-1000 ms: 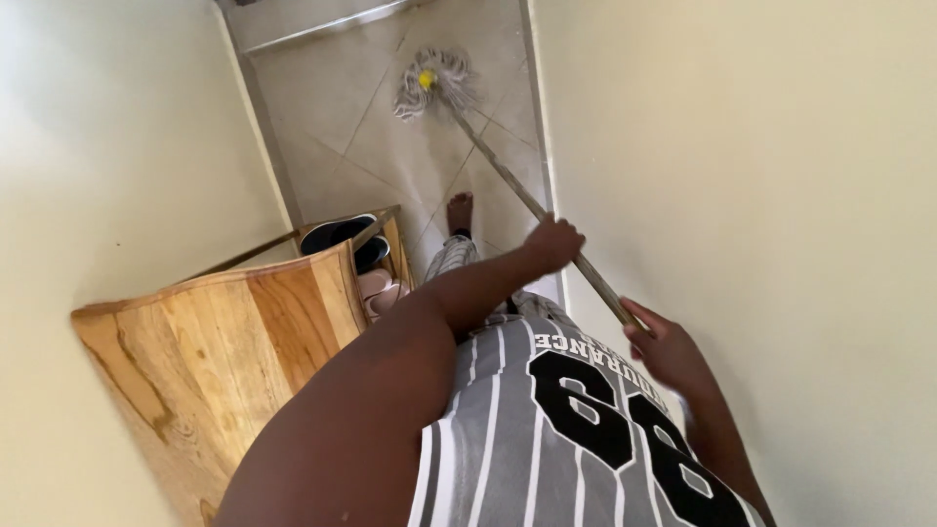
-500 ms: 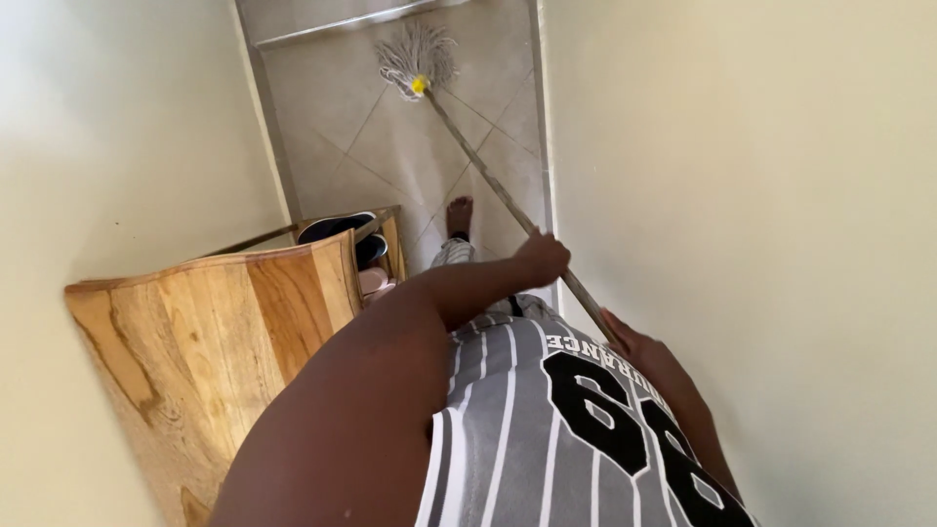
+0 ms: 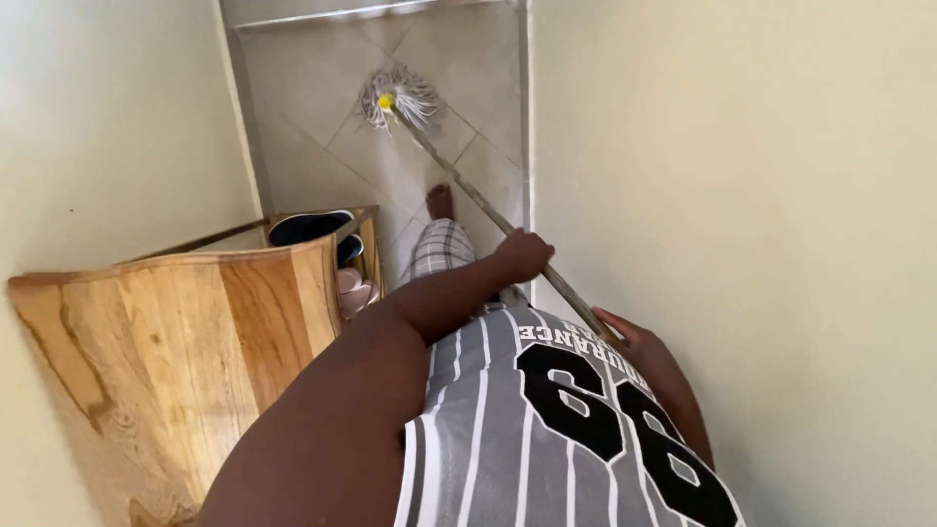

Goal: The recorder is mopping the tiled floor of a hallway using a mop and a bucket.

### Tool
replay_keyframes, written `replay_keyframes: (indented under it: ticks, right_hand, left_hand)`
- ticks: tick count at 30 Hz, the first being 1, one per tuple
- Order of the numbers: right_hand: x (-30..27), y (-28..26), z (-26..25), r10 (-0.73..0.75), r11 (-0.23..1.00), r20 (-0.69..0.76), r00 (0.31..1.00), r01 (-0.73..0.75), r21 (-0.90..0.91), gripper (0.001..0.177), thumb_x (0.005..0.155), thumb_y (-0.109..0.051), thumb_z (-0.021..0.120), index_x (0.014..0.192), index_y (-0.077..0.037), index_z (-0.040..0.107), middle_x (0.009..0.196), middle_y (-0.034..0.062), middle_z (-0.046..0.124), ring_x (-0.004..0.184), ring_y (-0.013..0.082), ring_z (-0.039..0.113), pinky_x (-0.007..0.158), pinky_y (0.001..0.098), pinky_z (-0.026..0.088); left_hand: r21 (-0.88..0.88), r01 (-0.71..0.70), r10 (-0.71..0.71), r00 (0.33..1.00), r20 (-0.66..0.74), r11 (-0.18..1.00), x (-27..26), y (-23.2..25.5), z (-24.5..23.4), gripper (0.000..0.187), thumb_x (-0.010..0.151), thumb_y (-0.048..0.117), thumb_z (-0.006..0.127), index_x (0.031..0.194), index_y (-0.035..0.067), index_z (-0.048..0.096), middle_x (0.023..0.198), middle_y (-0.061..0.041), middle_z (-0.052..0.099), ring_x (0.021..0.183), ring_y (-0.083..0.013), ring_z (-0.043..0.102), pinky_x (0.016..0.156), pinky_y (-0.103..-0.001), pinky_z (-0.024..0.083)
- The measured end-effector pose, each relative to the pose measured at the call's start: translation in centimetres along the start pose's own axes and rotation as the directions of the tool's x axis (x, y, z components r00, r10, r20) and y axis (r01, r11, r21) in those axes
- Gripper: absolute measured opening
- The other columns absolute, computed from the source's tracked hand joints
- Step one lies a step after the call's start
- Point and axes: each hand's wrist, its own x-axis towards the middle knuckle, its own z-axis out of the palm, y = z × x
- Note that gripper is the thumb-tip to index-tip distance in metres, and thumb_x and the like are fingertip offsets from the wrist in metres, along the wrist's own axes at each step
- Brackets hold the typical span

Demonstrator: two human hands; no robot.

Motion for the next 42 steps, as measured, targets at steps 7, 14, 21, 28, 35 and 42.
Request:
replay_keyframes:
  ticks: [7,14,21,28,35,42]
  right_hand:
    - [9.2,-16.1,1.2,-0.116,0.957,0.171,0.978,0.156,-0.245,0.061,0.099,-0.034,0.055,0.158,-0.03,0.04,0.067,0.0102,0.065,0.065,0.0202,0.064,0.071,0.0372,0.053]
    - [5.2,-12.1,-4.4,-0.188,0.885,0.097,0.977,0.212,-0.414,0.063,0.096,-0.036,0.061,0.155,-0.04,0.039,0.115,0.0094,0.073,0.088,0.0205,0.072,0.084,0.0361,0.054]
    - [-1.3,-21.4,-10.8,0.283,0.807,-0.104,0.953,-0.296,-0.512,0.051,0.098,-0.036,0.067,0.147,-0.049,0.06,0.088,0.0201,0.074,0.061,0.0213,0.052,0.065,0.0389,0.052]
    - [8.5,-28.6,-9.4,-0.088,0.916,0.048,0.995,0.1,-0.388,0.043,0.094,-0.022,0.065,0.137,-0.029,0.067,0.081,0.0079,0.078,0.055,0.0177,0.057,0.056,0.0357,0.051]
    - [17.1,-39.7,-5.7,-0.666,0.483,0.292,0.687,0.694,-0.534,0.04,0.085,-0.02,0.068,0.123,-0.009,0.071,0.105,0.0185,0.074,0.089,0.0353,0.071,0.082,0.0462,0.055]
    - [12.1,-46.5,-15.0,-0.534,0.341,0.313,0.785,0.539,-0.771,0.034,0.09,-0.017,0.063,0.122,-0.018,0.074,0.106,0.0145,0.075,0.095,0.0339,0.07,0.089,0.0502,0.054]
  left_hand:
    - [0.019,0.135,-0.127,0.964,-0.232,0.991,-0.6,-17.9,-6.9,0.013,0.096,0.016,0.061,0.102,0.008,0.07,0.103,-0.016,0.073,0.109,-0.0364,0.065,0.117,-0.058,0.035]
    - [-0.057,0.053,-0.059,0.993,-0.102,0.997,1.2,-10.6,-9.1,0.016,0.091,0.018,0.065,0.102,0.007,0.067,0.102,-0.019,0.072,0.11,-0.0396,0.064,0.112,-0.068,0.03]
    - [-0.203,-0.073,0.05,0.992,-0.114,0.976,2.6,-5.8,-12.6,0.015,0.09,0.02,0.062,0.1,0.01,0.067,0.099,-0.015,0.074,0.098,-0.0355,0.07,0.085,-0.056,0.051]
    - [-0.116,0.292,-0.314,0.887,-0.338,0.949,2.1,-17.8,-15.0,0.02,0.088,0.01,0.062,0.107,0.01,0.068,0.107,-0.017,0.07,0.103,-0.035,0.066,0.098,-0.054,0.047]
    - [-0.125,0.532,-0.464,0.57,-0.678,0.837,-3.5,-31.6,-19.6,0.024,0.076,0.019,0.071,0.095,0.004,0.069,0.105,-0.021,0.068,0.112,-0.0439,0.06,0.089,-0.058,0.048]
    - [-0.348,0.43,-0.504,0.33,-0.798,0.833,0.9,-24.2,-27.9,0.046,0.094,0.044,0.07,0.072,0.003,0.064,0.077,-0.021,0.066,0.082,-0.0417,0.065,0.074,-0.054,0.052]
